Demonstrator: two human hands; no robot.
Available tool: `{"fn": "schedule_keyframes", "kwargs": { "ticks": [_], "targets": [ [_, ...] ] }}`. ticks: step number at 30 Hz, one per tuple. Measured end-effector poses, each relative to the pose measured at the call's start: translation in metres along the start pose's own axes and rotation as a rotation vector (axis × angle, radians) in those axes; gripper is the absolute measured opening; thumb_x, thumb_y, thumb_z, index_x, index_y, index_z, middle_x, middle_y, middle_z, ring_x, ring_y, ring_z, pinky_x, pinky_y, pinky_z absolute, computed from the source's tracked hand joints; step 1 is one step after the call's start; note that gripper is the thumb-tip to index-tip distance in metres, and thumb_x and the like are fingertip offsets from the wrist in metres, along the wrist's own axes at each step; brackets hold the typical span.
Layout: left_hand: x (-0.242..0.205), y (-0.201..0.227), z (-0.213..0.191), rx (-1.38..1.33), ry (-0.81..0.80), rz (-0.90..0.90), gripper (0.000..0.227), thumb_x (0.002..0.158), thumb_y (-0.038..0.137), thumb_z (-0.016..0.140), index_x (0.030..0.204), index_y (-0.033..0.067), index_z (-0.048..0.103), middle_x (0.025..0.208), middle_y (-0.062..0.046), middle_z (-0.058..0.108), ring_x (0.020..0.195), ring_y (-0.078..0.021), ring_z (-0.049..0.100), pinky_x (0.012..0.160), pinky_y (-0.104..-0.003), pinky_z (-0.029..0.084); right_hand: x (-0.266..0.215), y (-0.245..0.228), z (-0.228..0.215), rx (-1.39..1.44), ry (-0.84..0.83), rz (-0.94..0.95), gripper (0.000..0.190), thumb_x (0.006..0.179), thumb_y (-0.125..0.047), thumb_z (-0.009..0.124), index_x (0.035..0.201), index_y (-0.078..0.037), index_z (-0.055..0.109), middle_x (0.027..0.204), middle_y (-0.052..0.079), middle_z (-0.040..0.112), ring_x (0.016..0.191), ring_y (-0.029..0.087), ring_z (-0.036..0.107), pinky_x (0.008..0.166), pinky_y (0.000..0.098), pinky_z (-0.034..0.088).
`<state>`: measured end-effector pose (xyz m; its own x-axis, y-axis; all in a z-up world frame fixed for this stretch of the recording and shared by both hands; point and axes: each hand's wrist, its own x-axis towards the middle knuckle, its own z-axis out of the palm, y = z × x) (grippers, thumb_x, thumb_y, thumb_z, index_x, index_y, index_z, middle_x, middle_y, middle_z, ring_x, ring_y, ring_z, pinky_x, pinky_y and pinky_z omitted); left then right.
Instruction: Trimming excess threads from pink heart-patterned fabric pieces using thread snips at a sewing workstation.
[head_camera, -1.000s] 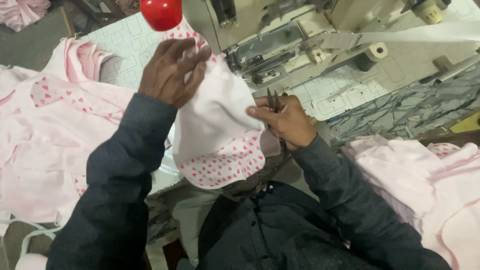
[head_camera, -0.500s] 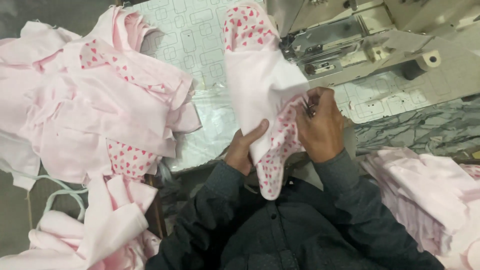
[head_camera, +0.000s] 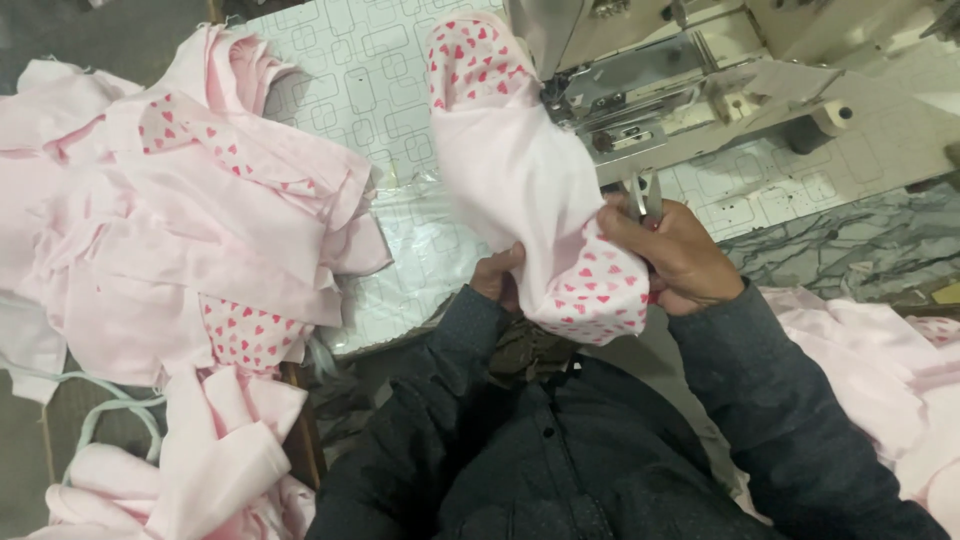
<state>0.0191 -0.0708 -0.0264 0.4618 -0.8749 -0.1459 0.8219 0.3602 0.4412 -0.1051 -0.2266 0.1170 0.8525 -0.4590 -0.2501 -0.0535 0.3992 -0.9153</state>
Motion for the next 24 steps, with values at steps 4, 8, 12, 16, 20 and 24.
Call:
{"fn": "schedule_keyframes", "kwargs": {
  "ticks": [4, 8, 12, 16, 20, 24],
  "targets": [
    [0.004, -0.008, 0.047, -0.187, -0.274, -0.157, 0.053, 0.096, 0.034, 0.067, 0.136, 0.0002, 0.061, 0.124, -0.023, 0.070, 0.115, -0.0382, 0.068, 0.106, -0.060, 0.049, 0.002, 0.007, -0.021, 0.025, -0.154, 0.040, 0.022, 0.094, -0.015, 0.071, 0.106, 0.003, 0.071, 0.049, 0.003, 0.055, 0.026, 0.000, 0.037, 0.025, 0.0137, 0.032],
    [-0.060, 0.001, 0.098, 0.247, 0.196, -0.018, 0.055, 0.085, 0.029, 0.081, 0.131, 0.0019, 0.066, 0.120, -0.014, 0.074, 0.113, -0.0259, 0.069, 0.100, -0.042, 0.054, -0.022, -0.005, -0.022, -0.160, -0.029, 0.039, 0.030, 0.088, -0.007, 0.077, 0.111, 0.012, 0.072, 0.054, 0.003, 0.053, 0.031, 0.000, 0.032, 0.027, 0.0145, 0.024],
    [-0.072, 0.043, 0.108, 0.462, 0.350, 0.046, 0.065, 0.081, 0.015, 0.083, 0.139, -0.0025, 0.058, 0.122, -0.023, 0.071, 0.110, -0.0310, 0.069, 0.101, -0.054, 0.055, -0.027, 0.004, -0.031, -0.135, 0.024, 0.059, 0.025, 0.086, -0.004, 0.078, 0.105, 0.012, 0.075, 0.058, 0.005, 0.056, 0.032, -0.001, 0.034, 0.028, 0.0145, 0.026],
    [-0.061, 0.076, 0.188, 0.789, 0.415, 0.116, 0.081, 0.075, 0.023, 0.087, 0.143, -0.0017, 0.053, 0.123, -0.022, 0.070, 0.110, -0.0272, 0.067, 0.099, -0.053, 0.055, -0.004, 0.015, -0.035, -0.083, 0.056, -0.064, 0.032, 0.084, -0.001, 0.080, 0.112, 0.009, 0.069, 0.075, 0.013, 0.070, 0.035, -0.002, 0.041, 0.028, 0.0127, 0.031],
    [-0.040, 0.111, 0.203, 1.126, 0.442, 0.160, 0.080, 0.074, 0.037, 0.090, 0.136, -0.0025, 0.058, 0.115, -0.024, 0.072, 0.104, -0.0295, 0.072, 0.098, -0.053, 0.055, 0.003, 0.009, -0.024, 0.005, 0.066, -0.130, 0.032, 0.081, 0.003, 0.082, 0.108, 0.008, 0.066, 0.082, 0.016, 0.073, 0.037, -0.001, 0.043, 0.028, 0.0124, 0.031],
    [-0.017, 0.142, 0.206, 1.433, 0.344, 0.241, 0.076, 0.079, 0.031, 0.091, 0.131, -0.0132, 0.059, 0.115, -0.034, 0.069, 0.110, -0.0434, 0.071, 0.095, -0.060, 0.049, 0.011, 0.019, -0.010, 0.085, 0.167, -0.128, 0.033, 0.080, 0.002, 0.086, 0.105, 0.006, 0.065, 0.078, 0.014, 0.071, 0.038, 0.003, 0.043, 0.028, 0.0145, 0.031]
  ]
}}
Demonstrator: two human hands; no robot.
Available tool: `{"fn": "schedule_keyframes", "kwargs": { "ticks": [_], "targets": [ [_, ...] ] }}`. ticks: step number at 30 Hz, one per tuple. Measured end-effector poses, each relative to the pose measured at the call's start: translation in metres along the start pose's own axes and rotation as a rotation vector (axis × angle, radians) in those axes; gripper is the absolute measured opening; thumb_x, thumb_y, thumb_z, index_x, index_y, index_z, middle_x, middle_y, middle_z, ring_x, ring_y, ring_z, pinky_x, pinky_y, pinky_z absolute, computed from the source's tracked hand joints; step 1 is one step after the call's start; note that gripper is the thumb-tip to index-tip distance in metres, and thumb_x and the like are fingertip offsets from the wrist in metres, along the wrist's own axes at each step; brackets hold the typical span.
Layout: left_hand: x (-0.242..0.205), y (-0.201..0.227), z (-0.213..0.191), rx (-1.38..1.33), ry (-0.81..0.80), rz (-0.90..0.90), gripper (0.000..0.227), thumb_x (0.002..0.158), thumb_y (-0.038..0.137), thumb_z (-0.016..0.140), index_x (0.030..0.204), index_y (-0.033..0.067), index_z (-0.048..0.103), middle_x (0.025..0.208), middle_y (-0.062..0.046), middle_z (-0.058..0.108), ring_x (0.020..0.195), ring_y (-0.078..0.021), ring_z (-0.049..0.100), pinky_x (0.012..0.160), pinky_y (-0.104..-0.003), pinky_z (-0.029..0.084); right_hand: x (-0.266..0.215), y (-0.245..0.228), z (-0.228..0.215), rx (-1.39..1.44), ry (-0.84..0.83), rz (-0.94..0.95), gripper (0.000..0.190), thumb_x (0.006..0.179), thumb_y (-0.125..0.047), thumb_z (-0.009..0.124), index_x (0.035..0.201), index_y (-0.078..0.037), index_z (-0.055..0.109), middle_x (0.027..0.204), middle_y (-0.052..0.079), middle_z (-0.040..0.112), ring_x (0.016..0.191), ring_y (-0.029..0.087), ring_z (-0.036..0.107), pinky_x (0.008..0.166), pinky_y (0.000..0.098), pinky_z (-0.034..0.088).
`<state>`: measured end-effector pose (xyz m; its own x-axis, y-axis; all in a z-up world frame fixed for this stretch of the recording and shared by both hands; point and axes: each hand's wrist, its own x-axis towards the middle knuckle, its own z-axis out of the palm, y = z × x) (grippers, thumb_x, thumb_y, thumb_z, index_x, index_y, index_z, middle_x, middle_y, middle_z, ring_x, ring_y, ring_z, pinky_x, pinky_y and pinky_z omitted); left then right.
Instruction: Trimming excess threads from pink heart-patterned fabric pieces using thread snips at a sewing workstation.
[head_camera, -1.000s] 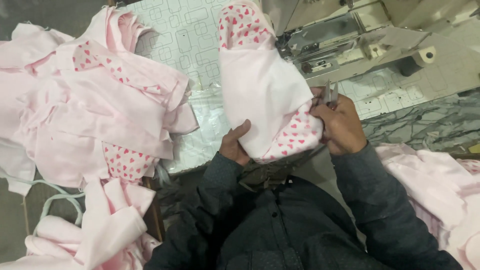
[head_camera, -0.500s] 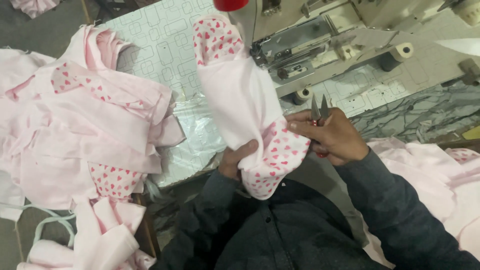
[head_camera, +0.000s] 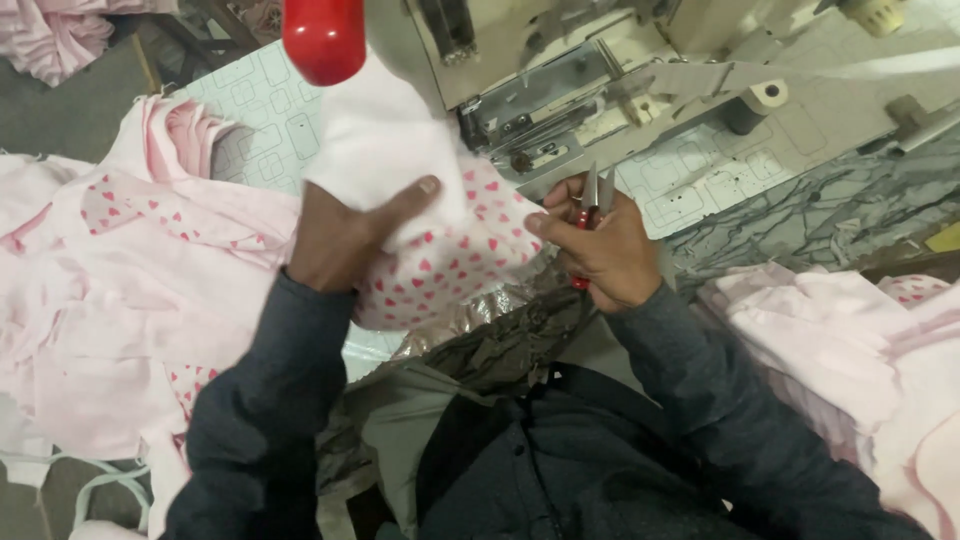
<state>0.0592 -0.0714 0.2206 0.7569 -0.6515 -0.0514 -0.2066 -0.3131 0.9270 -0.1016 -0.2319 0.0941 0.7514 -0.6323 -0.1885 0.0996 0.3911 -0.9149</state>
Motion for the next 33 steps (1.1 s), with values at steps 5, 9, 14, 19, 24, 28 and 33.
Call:
{"fn": "schedule_keyframes", "kwargs": {
  "ticks": [5, 9, 14, 19, 24, 28, 33],
  "targets": [
    [0.029, -0.027, -0.037, 0.185, 0.107, 0.152, 0.066, 0.085, 0.031, 0.095, 0.131, -0.0055, 0.065, 0.111, -0.024, 0.069, 0.105, -0.0395, 0.071, 0.090, -0.051, 0.055, 0.008, 0.015, 0.021, 0.018, 0.127, -0.078, 0.039, 0.079, -0.008, 0.091, 0.102, -0.003, 0.060, 0.080, 0.006, 0.074, 0.055, 0.002, 0.059, 0.036, 0.0111, 0.033],
    [0.013, -0.051, -0.076, 0.033, 0.119, -0.048, 0.051, 0.079, 0.025, 0.077, 0.125, 0.0044, 0.068, 0.124, -0.005, 0.073, 0.112, -0.0159, 0.070, 0.097, -0.030, 0.059, 0.007, 0.024, 0.029, 0.052, 0.081, -0.213, 0.031, 0.082, -0.005, 0.087, 0.098, -0.010, 0.061, 0.085, 0.008, 0.070, 0.071, 0.015, 0.068, 0.061, 0.0344, 0.059],
    [-0.008, -0.096, -0.080, 0.875, 0.748, 0.707, 0.040, 0.103, 0.024, 0.078, 0.123, -0.0057, 0.061, 0.106, -0.020, 0.063, 0.097, -0.0373, 0.059, 0.086, -0.049, 0.043, -0.005, 0.023, 0.045, 0.209, 0.043, -0.137, 0.030, 0.090, -0.015, 0.078, 0.108, -0.005, 0.058, 0.089, 0.013, 0.069, 0.040, 0.013, 0.041, 0.029, 0.0247, 0.035],
    [0.011, -0.043, -0.024, 0.927, 0.082, 1.001, 0.035, 0.100, 0.012, 0.075, 0.132, 0.0007, 0.066, 0.121, -0.025, 0.065, 0.107, -0.0401, 0.062, 0.089, -0.053, 0.052, -0.021, 0.044, 0.066, 0.159, -0.044, 0.006, 0.034, 0.090, -0.032, 0.075, 0.108, -0.006, 0.063, 0.081, 0.007, 0.062, 0.039, 0.012, 0.040, 0.032, 0.0285, 0.035],
    [0.035, -0.059, -0.017, 1.261, -0.153, 1.134, 0.060, 0.101, 0.053, 0.067, 0.152, 0.0265, 0.051, 0.131, -0.013, 0.062, 0.109, -0.0325, 0.063, 0.091, -0.047, 0.048, -0.035, 0.044, 0.076, 0.201, -0.128, 0.119, 0.021, 0.095, -0.024, 0.073, 0.084, -0.009, 0.062, 0.058, -0.001, 0.045, 0.041, 0.009, 0.034, 0.034, 0.0267, 0.026],
    [0.033, -0.055, -0.021, 1.406, -0.077, 1.215, 0.075, 0.101, 0.083, 0.034, 0.162, 0.0389, 0.040, 0.145, -0.014, 0.056, 0.108, -0.0308, 0.063, 0.076, -0.044, 0.046, -0.040, 0.025, 0.069, 0.147, -0.259, 0.089, 0.027, 0.097, -0.030, 0.068, 0.082, -0.008, 0.064, 0.055, -0.001, 0.043, 0.034, 0.009, 0.026, 0.035, 0.0246, 0.021],
    [0.025, -0.062, -0.020, 1.631, 0.022, 1.127, 0.097, 0.087, 0.106, 0.027, 0.166, 0.0495, 0.024, 0.131, -0.013, 0.054, 0.100, -0.0273, 0.057, 0.060, -0.041, 0.051, -0.023, 0.025, 0.032, 0.098, -0.239, 0.041, 0.023, 0.096, -0.034, 0.072, 0.086, -0.013, 0.069, 0.061, -0.003, 0.056, 0.037, 0.008, 0.034, 0.034, 0.0243, 0.026]
  ]
}}
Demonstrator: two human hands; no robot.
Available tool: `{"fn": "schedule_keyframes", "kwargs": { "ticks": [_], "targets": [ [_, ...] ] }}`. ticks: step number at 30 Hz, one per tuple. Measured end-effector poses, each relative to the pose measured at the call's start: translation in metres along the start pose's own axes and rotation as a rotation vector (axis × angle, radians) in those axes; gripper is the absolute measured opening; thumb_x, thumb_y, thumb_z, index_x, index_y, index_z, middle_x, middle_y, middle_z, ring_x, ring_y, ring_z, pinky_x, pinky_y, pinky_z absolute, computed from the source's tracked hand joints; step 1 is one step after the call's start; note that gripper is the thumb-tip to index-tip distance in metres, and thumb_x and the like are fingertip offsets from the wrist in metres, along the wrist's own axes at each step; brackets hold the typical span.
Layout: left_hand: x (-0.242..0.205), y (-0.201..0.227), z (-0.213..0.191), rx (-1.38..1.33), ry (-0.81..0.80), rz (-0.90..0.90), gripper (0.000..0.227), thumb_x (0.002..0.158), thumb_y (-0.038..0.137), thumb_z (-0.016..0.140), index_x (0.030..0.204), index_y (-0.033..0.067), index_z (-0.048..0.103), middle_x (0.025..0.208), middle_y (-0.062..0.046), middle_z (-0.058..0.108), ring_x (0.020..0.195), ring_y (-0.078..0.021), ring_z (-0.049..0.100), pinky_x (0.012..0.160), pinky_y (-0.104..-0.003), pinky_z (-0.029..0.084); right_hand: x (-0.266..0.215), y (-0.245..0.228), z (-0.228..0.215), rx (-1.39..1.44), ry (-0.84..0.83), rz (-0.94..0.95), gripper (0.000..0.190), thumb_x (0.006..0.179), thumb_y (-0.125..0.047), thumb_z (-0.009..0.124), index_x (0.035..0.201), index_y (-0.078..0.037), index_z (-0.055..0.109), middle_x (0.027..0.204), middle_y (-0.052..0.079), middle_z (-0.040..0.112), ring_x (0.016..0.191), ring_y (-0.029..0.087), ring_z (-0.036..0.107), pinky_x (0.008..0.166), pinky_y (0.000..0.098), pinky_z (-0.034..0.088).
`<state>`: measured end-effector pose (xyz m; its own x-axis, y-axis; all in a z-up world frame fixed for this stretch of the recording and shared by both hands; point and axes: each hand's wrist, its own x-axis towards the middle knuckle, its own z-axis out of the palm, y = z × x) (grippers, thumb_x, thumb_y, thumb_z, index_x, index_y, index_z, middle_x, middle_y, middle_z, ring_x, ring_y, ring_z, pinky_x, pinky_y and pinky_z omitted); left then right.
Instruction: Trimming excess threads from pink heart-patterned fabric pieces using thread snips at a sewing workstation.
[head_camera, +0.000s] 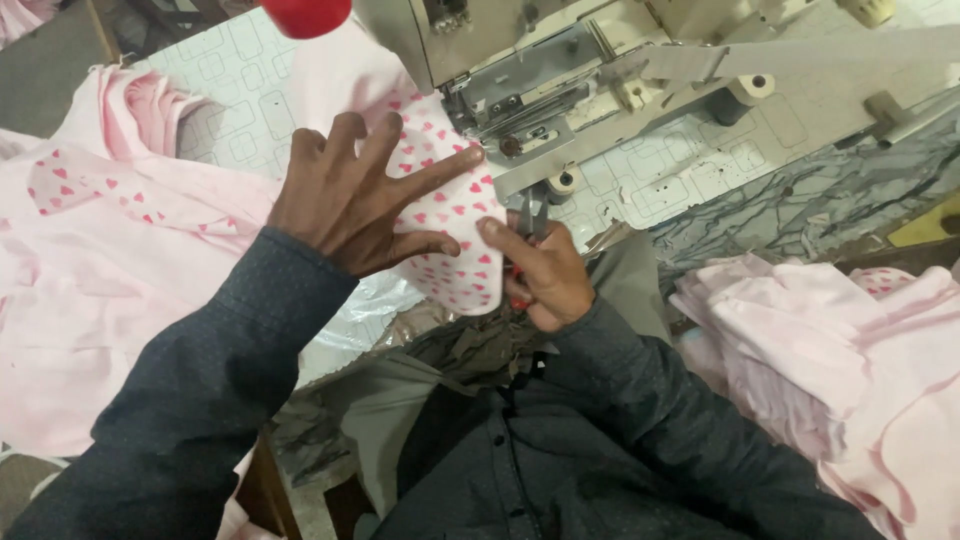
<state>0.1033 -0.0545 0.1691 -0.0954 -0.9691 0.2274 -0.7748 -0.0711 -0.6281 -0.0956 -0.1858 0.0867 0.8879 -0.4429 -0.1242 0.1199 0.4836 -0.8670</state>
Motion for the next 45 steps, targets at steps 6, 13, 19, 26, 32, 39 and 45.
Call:
{"fn": "schedule_keyframes", "kwargs": {
  "ticks": [6, 13, 19, 26, 32, 39, 45],
  "targets": [
    [-0.015, 0.017, -0.005, -0.064, 0.005, -0.146, 0.094, 0.091, 0.101, 0.028, 0.166, 0.0446, 0.029, 0.120, -0.012, 0.058, 0.079, -0.0262, 0.057, 0.049, -0.038, 0.047, 0.021, -0.017, -0.025, -0.159, 0.062, 0.048, 0.024, 0.090, -0.035, 0.078, 0.094, -0.011, 0.078, 0.059, -0.002, 0.062, 0.036, 0.010, 0.045, 0.031, 0.0271, 0.030],
    [-0.001, 0.049, -0.018, -0.211, 0.195, -0.424, 0.057, 0.103, 0.063, 0.056, 0.137, 0.0194, 0.068, 0.124, -0.012, 0.065, 0.108, -0.0310, 0.059, 0.082, -0.045, 0.042, 0.022, -0.016, -0.025, -0.187, 0.063, 0.073, 0.043, 0.089, -0.039, 0.074, 0.121, -0.011, 0.069, 0.064, 0.004, 0.062, 0.042, 0.014, 0.049, 0.037, 0.0356, 0.036],
    [0.003, 0.056, -0.004, -0.390, 0.234, -0.498, 0.050, 0.102, 0.049, 0.066, 0.142, 0.0193, 0.064, 0.126, -0.017, 0.063, 0.114, -0.0367, 0.060, 0.087, -0.049, 0.048, 0.024, -0.017, -0.020, -0.165, 0.077, 0.030, 0.047, 0.087, -0.038, 0.075, 0.123, -0.008, 0.070, 0.085, 0.011, 0.067, 0.068, 0.025, 0.062, 0.060, 0.0423, 0.055],
    [0.008, 0.035, 0.018, -0.552, 0.245, -0.450, 0.046, 0.102, 0.035, 0.057, 0.142, 0.0126, 0.065, 0.129, -0.025, 0.060, 0.122, -0.0414, 0.055, 0.096, -0.059, 0.053, 0.022, -0.002, -0.004, -0.063, 0.134, 0.004, 0.028, 0.094, -0.030, 0.073, 0.101, -0.003, 0.073, 0.075, 0.007, 0.072, 0.046, 0.014, 0.060, 0.037, 0.0249, 0.044],
    [0.001, -0.028, 0.058, -0.691, 0.130, -0.185, 0.046, 0.110, 0.033, 0.054, 0.148, 0.0084, 0.064, 0.151, -0.036, 0.047, 0.143, -0.0488, 0.038, 0.115, -0.069, 0.037, 0.022, 0.017, 0.036, 0.021, 0.125, 0.046, 0.030, 0.089, -0.027, 0.078, 0.095, 0.001, 0.074, 0.070, 0.004, 0.068, 0.034, 0.009, 0.038, 0.027, 0.0264, 0.029],
    [-0.006, 0.033, 0.019, -1.000, 0.181, -1.060, 0.048, 0.101, 0.027, 0.073, 0.143, 0.0089, 0.060, 0.111, -0.016, 0.051, 0.101, -0.0332, 0.061, 0.079, -0.036, 0.061, -0.026, 0.002, 0.021, -0.305, 0.145, -0.028, 0.022, 0.095, -0.015, 0.075, 0.101, 0.005, 0.079, 0.083, 0.023, 0.078, 0.076, 0.019, 0.069, 0.062, 0.0323, 0.059],
    [0.025, 0.014, 0.069, -0.945, -0.025, -0.961, 0.070, 0.114, 0.048, 0.049, 0.165, 0.0089, 0.021, 0.161, -0.041, 0.019, 0.150, -0.0607, 0.023, 0.123, -0.070, 0.022, -0.037, 0.034, 0.005, -0.216, -0.112, 0.002, 0.023, 0.104, -0.010, 0.060, 0.105, 0.009, 0.073, 0.091, 0.026, 0.080, 0.084, 0.031, 0.079, 0.077, 0.0414, 0.064]
  ]
}}
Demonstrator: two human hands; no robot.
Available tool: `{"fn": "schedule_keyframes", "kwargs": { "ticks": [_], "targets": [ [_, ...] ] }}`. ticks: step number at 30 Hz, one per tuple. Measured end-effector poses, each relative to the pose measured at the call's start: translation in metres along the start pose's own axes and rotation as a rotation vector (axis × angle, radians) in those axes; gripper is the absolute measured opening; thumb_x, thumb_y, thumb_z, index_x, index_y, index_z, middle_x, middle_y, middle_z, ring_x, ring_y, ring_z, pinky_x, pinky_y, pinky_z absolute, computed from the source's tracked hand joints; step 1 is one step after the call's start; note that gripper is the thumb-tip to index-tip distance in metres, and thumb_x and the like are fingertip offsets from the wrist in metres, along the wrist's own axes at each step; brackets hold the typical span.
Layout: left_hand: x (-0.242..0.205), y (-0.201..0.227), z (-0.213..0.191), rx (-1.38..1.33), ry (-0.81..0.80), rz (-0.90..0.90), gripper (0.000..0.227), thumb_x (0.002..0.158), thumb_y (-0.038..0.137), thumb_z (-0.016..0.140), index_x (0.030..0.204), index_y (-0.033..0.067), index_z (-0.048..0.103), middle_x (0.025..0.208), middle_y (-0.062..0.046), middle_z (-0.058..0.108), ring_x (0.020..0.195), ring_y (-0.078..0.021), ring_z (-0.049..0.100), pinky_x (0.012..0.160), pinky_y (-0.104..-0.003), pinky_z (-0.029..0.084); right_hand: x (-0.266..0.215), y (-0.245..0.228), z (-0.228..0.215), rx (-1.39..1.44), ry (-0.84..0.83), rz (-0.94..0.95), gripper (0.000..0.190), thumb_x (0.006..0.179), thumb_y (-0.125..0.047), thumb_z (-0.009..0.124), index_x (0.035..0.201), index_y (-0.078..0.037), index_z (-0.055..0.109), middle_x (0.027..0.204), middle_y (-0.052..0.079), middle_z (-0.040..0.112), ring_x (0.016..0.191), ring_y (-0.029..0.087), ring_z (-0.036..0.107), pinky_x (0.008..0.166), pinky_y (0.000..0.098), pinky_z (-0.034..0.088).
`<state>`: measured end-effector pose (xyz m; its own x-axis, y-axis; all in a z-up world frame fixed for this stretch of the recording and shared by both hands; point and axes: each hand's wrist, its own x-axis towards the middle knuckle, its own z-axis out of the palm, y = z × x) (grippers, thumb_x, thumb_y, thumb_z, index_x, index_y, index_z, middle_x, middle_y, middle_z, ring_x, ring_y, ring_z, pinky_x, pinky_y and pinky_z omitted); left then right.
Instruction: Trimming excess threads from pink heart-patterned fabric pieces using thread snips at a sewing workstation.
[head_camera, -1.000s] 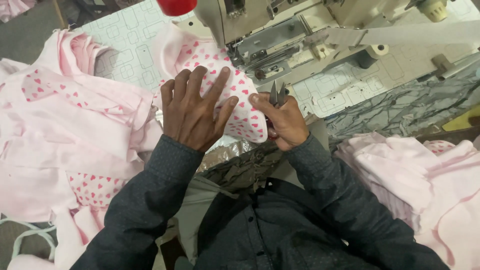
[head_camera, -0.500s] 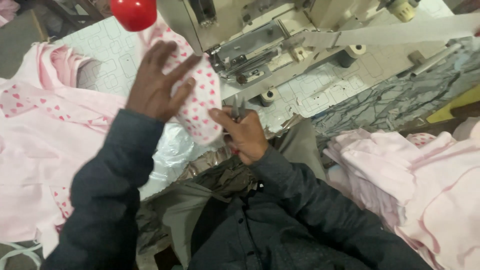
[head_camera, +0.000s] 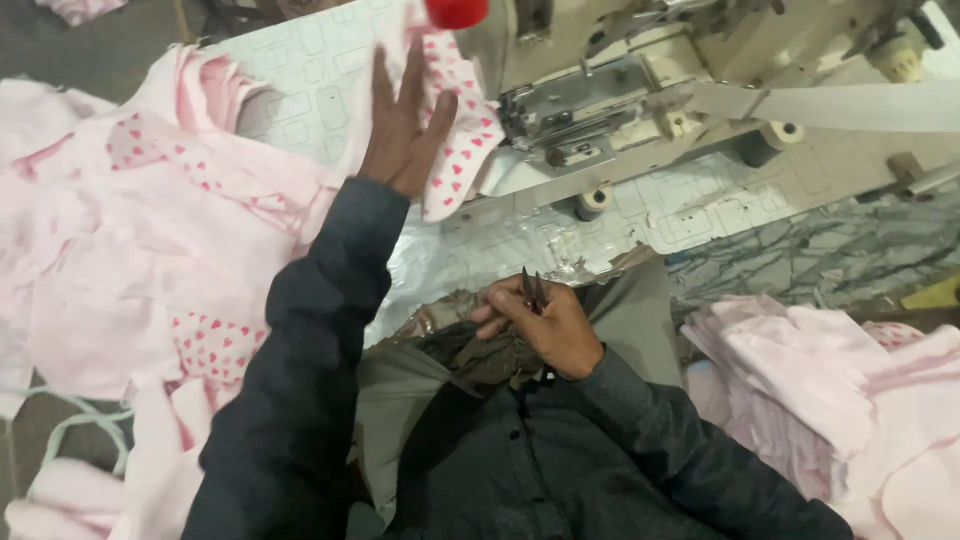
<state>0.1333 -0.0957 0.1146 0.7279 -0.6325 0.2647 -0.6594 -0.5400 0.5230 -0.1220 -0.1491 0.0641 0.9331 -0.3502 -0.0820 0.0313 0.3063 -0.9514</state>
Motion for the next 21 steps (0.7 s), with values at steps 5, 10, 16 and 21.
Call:
{"fn": "schedule_keyframes", "kwargs": {
  "ticks": [5, 10, 16, 21],
  "targets": [
    [0.008, -0.043, 0.009, -0.111, 0.384, 0.261, 0.049, 0.115, 0.041, 0.045, 0.157, 0.0159, 0.041, 0.150, -0.021, 0.049, 0.145, -0.0420, 0.046, 0.124, -0.052, 0.038, 0.009, 0.011, 0.029, -0.147, -0.248, -0.199, 0.026, 0.107, -0.006, 0.053, 0.124, 0.008, 0.066, 0.096, 0.025, 0.079, 0.079, 0.029, 0.080, 0.077, 0.0434, 0.065],
    [-0.145, -0.030, 0.014, -0.199, 0.257, 0.115, 0.041, 0.091, 0.006, 0.063, 0.131, 0.0146, 0.065, 0.115, -0.009, 0.067, 0.104, -0.0309, 0.069, 0.085, -0.039, 0.059, 0.000, 0.034, 0.022, -0.259, -0.317, -0.160, 0.023, 0.105, -0.007, 0.055, 0.115, 0.007, 0.070, 0.088, 0.023, 0.081, 0.068, 0.026, 0.081, 0.066, 0.0382, 0.066],
    [-0.222, -0.055, -0.095, -0.364, -0.155, -0.379, 0.027, 0.087, 0.016, 0.077, 0.113, 0.0130, 0.078, 0.099, -0.016, 0.079, 0.092, -0.0337, 0.078, 0.070, -0.041, 0.065, -0.008, 0.028, 0.010, -0.681, -0.346, 0.144, 0.033, 0.091, -0.020, 0.074, 0.123, -0.015, 0.074, 0.087, 0.009, 0.086, 0.071, 0.023, 0.081, 0.068, 0.0382, 0.065],
    [-0.140, -0.191, -0.197, 0.155, 0.192, -0.218, 0.034, 0.084, 0.018, 0.084, 0.117, 0.0200, 0.077, 0.100, -0.008, 0.075, 0.097, -0.0232, 0.072, 0.075, -0.031, 0.062, -0.002, 0.012, 0.037, -0.743, -0.298, 0.054, 0.038, 0.083, -0.022, 0.085, 0.118, -0.011, 0.078, 0.090, 0.016, 0.084, 0.088, 0.034, 0.080, 0.075, 0.0459, 0.061]
  ]
}}
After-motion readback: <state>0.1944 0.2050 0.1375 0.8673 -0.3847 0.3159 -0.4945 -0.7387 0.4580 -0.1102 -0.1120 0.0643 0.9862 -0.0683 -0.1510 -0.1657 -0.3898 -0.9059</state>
